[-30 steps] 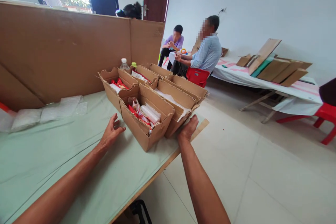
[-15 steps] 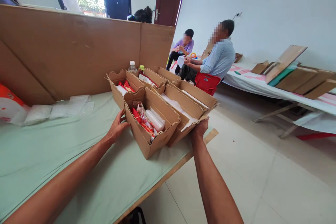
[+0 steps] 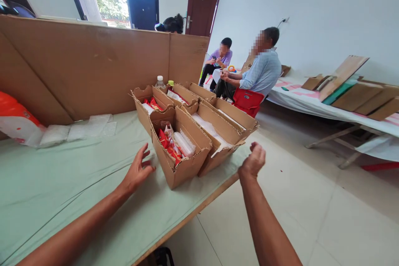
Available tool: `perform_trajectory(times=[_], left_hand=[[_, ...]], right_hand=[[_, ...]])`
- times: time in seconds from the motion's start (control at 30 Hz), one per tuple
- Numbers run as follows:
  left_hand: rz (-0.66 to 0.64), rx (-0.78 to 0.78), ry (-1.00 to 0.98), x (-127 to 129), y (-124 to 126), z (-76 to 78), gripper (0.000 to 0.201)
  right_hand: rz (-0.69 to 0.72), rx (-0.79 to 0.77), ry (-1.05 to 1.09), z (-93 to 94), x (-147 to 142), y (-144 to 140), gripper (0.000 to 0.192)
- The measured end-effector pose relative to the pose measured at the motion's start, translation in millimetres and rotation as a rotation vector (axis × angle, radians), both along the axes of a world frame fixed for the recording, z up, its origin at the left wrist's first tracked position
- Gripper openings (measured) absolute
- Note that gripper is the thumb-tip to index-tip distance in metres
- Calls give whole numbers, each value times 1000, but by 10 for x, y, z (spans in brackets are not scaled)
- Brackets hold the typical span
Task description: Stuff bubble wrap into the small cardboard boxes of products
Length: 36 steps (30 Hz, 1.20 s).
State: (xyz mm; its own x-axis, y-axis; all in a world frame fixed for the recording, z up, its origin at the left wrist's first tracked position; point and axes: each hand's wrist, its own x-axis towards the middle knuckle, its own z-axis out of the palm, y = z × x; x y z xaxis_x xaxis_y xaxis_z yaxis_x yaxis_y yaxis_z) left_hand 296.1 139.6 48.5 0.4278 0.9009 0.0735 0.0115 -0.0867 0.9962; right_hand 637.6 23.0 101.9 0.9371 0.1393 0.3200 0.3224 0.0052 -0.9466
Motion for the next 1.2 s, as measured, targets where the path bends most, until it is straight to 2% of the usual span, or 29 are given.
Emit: perform_trajectory(times=[0.1,0.13,0.2,0.27,0.33,0.37,0.43,0.47,0.53,0.6,0.67,0.77,0.83,0.87,0.9,0.97,1.0,1.07,1.1,1.13,1.2], left_hand=[[-146,157,30,-120,-354,-68,92],[-187,192,43,-121,-439,-97,92],[-229,216,66,-84,-563,-153,93],[-241,211,95,-42,-655,-190,93],[-251,204,134,-51,-737,-193,93],[-264,208,158,-82,-774,-181,92],[-294,232,202,-188,-830,-138,91],[-305,249,225,-256,-845,-110,89],[-310,268,272,-402,-847,-53,85],[-287,258,304,-542,-824,14,77],[-239,243,290,-661,-796,117,65],[-127,262,159,-785,-756,389,45],[-27,261,35,-814,-721,642,38],[17,243,-40,-806,-701,777,41],[49,207,-130,-783,-683,909,49],[39,99,-342,-701,-662,1142,73],[5,35,-443,-654,-660,1229,81],[-50,-89,-570,-589,-666,1325,80],[-45,-138,-585,-586,-668,1329,73],[-13,-178,-577,-609,-665,1306,67],[76,-248,-525,-723,-645,1197,60]], right_hand=[[-62,65,-135,397,-292,-229,29],[-9,65,-213,568,-423,-269,26],[238,-22,-428,928,-702,-253,22],[574,-289,-649,1238,-957,-89,23],[819,-683,-859,1419,-1159,200,24],[868,-911,-961,1449,-1244,369,25],[837,-1323,-1116,1403,-1398,696,23],[795,-1468,-1157,1345,-1470,833,20],[746,-1603,-1184,1221,-1594,1029,13],[749,-1607,-1180,1156,-1664,1115,13],[726,-1604,-1169,1206,-1663,1101,14],[595,-1568,-1139,1501,-1600,902,22],[498,-1391,-1112,1769,-1630,670,28],[503,-1228,-1102,1893,-1690,542,28],[555,-1034,-1090,1998,-1781,420,26],[816,-663,-1068,2133,-2009,234,18],[1001,-561,-1060,2164,-2110,187,15],[1296,-483,-1019,2170,-2181,207,14],[1340,-461,-978,2154,-2122,271,15],[1299,-441,-927,2127,-1996,366,17],[1009,-409,-812,2041,-1588,606,19]])
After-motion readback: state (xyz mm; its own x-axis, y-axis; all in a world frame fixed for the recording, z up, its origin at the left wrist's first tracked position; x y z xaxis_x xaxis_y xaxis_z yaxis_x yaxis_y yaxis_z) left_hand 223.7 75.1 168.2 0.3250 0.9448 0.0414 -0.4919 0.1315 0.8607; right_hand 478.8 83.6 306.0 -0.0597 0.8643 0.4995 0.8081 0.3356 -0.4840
